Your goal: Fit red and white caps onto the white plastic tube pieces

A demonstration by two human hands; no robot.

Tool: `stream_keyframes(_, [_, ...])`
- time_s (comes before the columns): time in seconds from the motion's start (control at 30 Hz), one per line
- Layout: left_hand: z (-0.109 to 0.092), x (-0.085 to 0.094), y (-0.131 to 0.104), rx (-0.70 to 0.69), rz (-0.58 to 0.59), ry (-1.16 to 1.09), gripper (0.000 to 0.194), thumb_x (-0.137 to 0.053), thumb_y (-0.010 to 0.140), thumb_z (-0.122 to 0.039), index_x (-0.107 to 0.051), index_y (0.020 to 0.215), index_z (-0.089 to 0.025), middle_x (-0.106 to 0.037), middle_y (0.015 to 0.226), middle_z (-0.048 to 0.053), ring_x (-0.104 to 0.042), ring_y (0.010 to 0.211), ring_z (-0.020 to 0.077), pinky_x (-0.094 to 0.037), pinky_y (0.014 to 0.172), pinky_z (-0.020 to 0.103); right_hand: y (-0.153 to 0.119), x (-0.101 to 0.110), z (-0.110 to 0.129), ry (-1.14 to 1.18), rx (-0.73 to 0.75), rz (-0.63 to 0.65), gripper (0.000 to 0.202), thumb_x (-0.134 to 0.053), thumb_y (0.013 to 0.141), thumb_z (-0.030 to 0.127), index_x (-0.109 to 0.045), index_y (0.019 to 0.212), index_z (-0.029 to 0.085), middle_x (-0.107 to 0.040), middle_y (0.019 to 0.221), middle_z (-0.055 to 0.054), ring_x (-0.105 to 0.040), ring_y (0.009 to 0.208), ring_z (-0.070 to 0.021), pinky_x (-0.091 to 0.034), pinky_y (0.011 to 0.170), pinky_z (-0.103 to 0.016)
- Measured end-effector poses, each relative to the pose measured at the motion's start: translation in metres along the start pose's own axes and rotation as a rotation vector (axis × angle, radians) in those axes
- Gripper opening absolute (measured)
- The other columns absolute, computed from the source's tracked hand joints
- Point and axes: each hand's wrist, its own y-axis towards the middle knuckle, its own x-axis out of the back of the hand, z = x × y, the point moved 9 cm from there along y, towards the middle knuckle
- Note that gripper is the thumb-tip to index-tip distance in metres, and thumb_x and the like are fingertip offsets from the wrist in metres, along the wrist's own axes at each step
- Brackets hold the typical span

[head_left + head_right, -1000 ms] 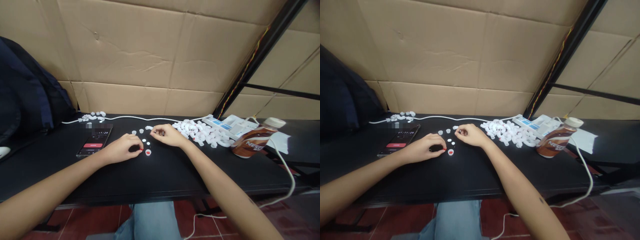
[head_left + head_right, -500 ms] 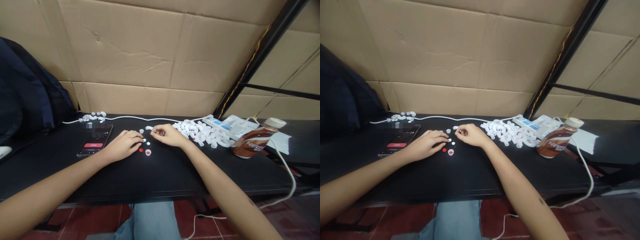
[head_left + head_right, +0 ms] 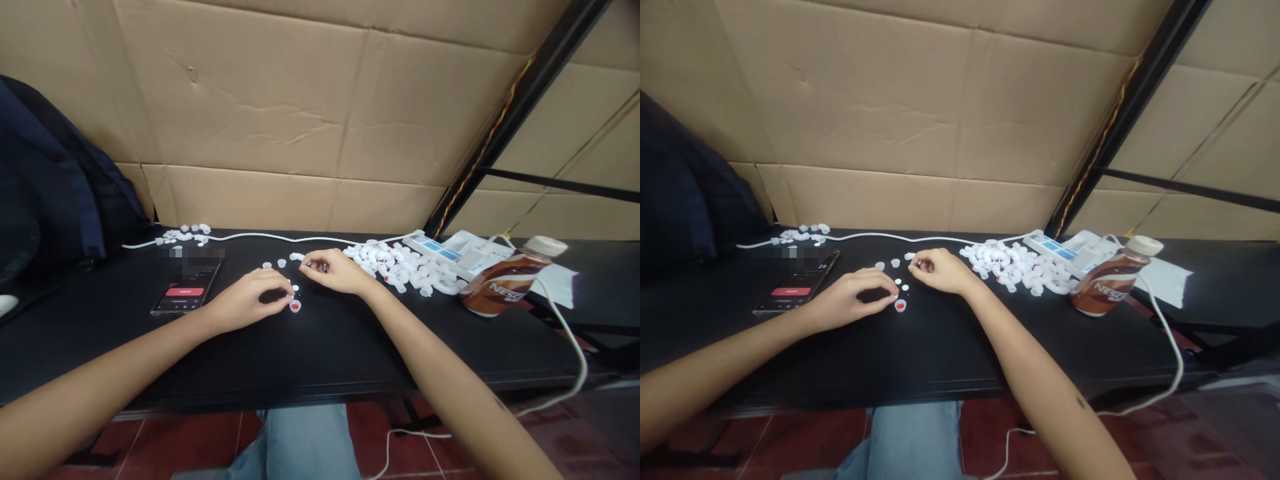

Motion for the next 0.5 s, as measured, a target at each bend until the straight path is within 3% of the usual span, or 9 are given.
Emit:
stream_keyframes(0.1, [-0.008, -0.010, -0.001, -0.044, 0.074, -0.032, 0.013, -0.057, 0.092, -0.024, -0.067, 0.099, -0.023, -0.070, 0.097, 0.002, -0.063, 0.093, 0.0159, -0.044, 0.091, 0.031, 0.000, 0.000, 0.001, 0.007, 0.004, 0.002, 0.023, -0.054, 0.089, 0.036, -0.068, 0.090, 0.018, -0.065, 0.073, -0.002, -0.053, 0.063, -0.0131, -0.038, 0.059, -0.026])
stream_keyframes(0.23, [-0.005, -0.014, -0.002, -0.031, 0.093, 0.040, 0.017, -0.056, 0.092, -0.025, -0.066, 0.105, -0.026, -0.070, 0.103, 0.000, -0.062, 0.101, 0.0159, -0.039, 0.096, 0.033, 0.000, 0.001, 0.001, 0.009, 0.005, -0.003, 0.023, -0.054, 0.089, 0.036, -0.068, 0.089, 0.018, -0.065, 0.074, -0.002, -0.053, 0.063, -0.0131, -0.038, 0.059, -0.026])
stream_keyframes(0.37, [0.005, 0.001, -0.002, 0.008, 0.055, 0.195, 0.019, -0.050, 0.093, -0.022, -0.065, 0.105, -0.025, -0.068, 0.107, 0.002, -0.060, 0.104, 0.0176, -0.040, 0.093, 0.034, -0.001, 0.001, 0.000, 0.001, -0.008, 0.000, 0.023, -0.053, 0.089, 0.037, -0.068, 0.090, 0.019, -0.064, 0.072, -0.002, -0.054, 0.063, -0.0131, -0.038, 0.059, -0.026])
stream_keyframes(0.5, [0.021, 0.017, -0.005, 0.078, 0.043, 0.385, 0.019, -0.049, 0.092, -0.023, -0.066, 0.099, -0.020, -0.066, 0.098, 0.005, -0.060, 0.095, 0.0205, -0.041, 0.086, 0.035, -0.001, 0.002, -0.002, -0.024, -0.024, -0.006, 0.024, -0.053, 0.089, 0.037, -0.068, 0.090, 0.019, -0.064, 0.073, -0.002, -0.055, 0.064, -0.0135, -0.039, 0.061, -0.027])
